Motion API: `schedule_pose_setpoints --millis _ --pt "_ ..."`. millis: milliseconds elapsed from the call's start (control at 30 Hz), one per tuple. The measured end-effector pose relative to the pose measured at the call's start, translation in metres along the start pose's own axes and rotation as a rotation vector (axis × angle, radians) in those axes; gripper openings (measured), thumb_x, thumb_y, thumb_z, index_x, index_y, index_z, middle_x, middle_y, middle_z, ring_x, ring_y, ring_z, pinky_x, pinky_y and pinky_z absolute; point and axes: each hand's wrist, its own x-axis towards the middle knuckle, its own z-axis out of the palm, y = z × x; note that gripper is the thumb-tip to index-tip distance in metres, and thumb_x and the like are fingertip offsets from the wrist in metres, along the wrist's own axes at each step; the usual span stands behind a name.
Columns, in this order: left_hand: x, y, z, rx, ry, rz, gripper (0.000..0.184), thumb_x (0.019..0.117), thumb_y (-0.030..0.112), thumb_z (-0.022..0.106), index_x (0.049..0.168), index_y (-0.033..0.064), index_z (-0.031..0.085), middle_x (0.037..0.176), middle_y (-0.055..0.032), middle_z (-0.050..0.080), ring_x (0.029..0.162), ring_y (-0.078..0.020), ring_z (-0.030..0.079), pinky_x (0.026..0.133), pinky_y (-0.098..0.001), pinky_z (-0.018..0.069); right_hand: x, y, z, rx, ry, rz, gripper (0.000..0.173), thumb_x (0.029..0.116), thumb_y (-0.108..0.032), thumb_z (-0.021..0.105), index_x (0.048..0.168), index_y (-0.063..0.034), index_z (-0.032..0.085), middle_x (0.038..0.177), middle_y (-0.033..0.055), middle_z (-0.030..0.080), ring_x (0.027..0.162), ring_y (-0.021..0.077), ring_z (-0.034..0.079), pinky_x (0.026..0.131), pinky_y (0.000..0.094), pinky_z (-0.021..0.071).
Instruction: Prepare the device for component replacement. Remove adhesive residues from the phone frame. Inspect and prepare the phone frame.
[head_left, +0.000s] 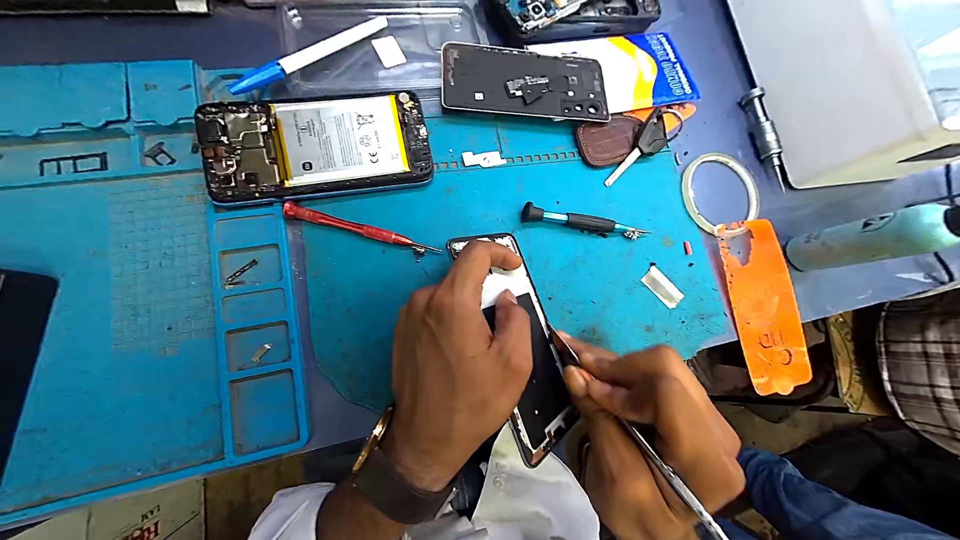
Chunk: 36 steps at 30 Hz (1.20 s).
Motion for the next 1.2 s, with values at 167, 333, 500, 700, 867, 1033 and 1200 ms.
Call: schedule_pose_setpoints --millis 167,333,500,700,867,1033,1200 --pt "0.000 -0.002 0.000 -0.015 -0.018 0.013 0.031 0.0944 0.021 0.054 0.123 0.0234 0.067 0.088 0.0068 0.068 0.068 -0.0071 0.063 0.052 -0.0317 0.0473 0.016 0.004 0.014 0.063 0.048 -0.003 0.015 0.0904 0.001 0.066 0.079 -0.0065 0.061 0.084 0.0023 0.060 0.082 0.0142 0.070 0.079 0.0334 0.0669" --pt "-0.002 -0.001 0.000 -0.025 0.010 -0.001 0.030 0.0944 0.022 0.054 0.121 0.0232 0.067 0.081 0.0065 0.065 0.063 -0.0081 0.060 0.049 -0.0317 0.0457 0.032 0.002 0.020 0.089 0.016 0.020 0.013 0.0910 0.003 0.068 0.080 -0.0029 0.064 0.083 0.0042 0.061 0.080 0.0162 0.068 0.075 0.0335 0.0652" --pt "0.000 0.000 0.000 -0.023 -0.010 -0.010 0.032 0.0946 0.022 0.053 0.123 0.0225 0.067 0.087 0.0066 0.068 0.066 -0.0076 0.062 0.050 -0.0314 0.0469 0.001 0.002 0.002 0.059 0.044 0.018 0.020 0.0901 -0.002 0.067 0.076 -0.0113 0.056 0.084 0.0004 0.064 0.086 0.0165 0.073 0.078 0.0338 0.0676" --pt "0.000 -0.003 0.000 -0.028 -0.007 0.021 0.030 0.0958 0.021 0.055 0.123 0.0221 0.066 0.090 0.0056 0.069 0.072 -0.0083 0.065 0.054 -0.0327 0.0504 0.047 0.008 0.028 -0.010 -0.012 -0.010 0.017 0.0920 -0.001 0.067 0.076 -0.0046 0.064 0.078 0.0035 0.059 0.076 0.0143 0.066 0.068 0.0288 0.0606" --pt "-0.001 0.001 0.000 -0.035 0.006 -0.017 0.032 0.0940 0.022 0.053 0.122 0.0219 0.068 0.080 0.0055 0.066 0.062 -0.0092 0.060 0.049 -0.0330 0.0464 0.023 0.001 0.012 0.006 -0.021 0.001 0.011 0.0916 -0.002 0.066 0.081 -0.0072 0.066 0.086 0.0020 0.067 0.085 0.0148 0.071 0.074 0.0297 0.0638" --pt "0.000 0.001 0.000 -0.028 -0.023 -0.012 0.034 0.0942 0.022 0.052 0.125 0.0235 0.067 0.087 0.0077 0.068 0.067 -0.0064 0.062 0.050 -0.0305 0.0465 -0.011 0.001 0.000 0.026 0.069 0.011 0.019 0.0923 -0.005 0.067 0.079 -0.0117 0.056 0.084 -0.0001 0.063 0.085 0.0168 0.073 0.080 0.0365 0.0688" --pt "0.000 -0.001 0.001 -0.014 0.001 -0.002 0.032 0.0941 0.023 0.053 0.122 0.0236 0.068 0.084 0.0071 0.067 0.065 -0.0079 0.061 0.050 -0.0323 0.0468 0.017 0.007 0.018 0.075 0.056 -0.013 0.015 0.0891 0.000 0.067 0.078 -0.0082 0.060 0.087 0.0018 0.063 0.088 0.0149 0.072 0.080 0.0321 0.0667"
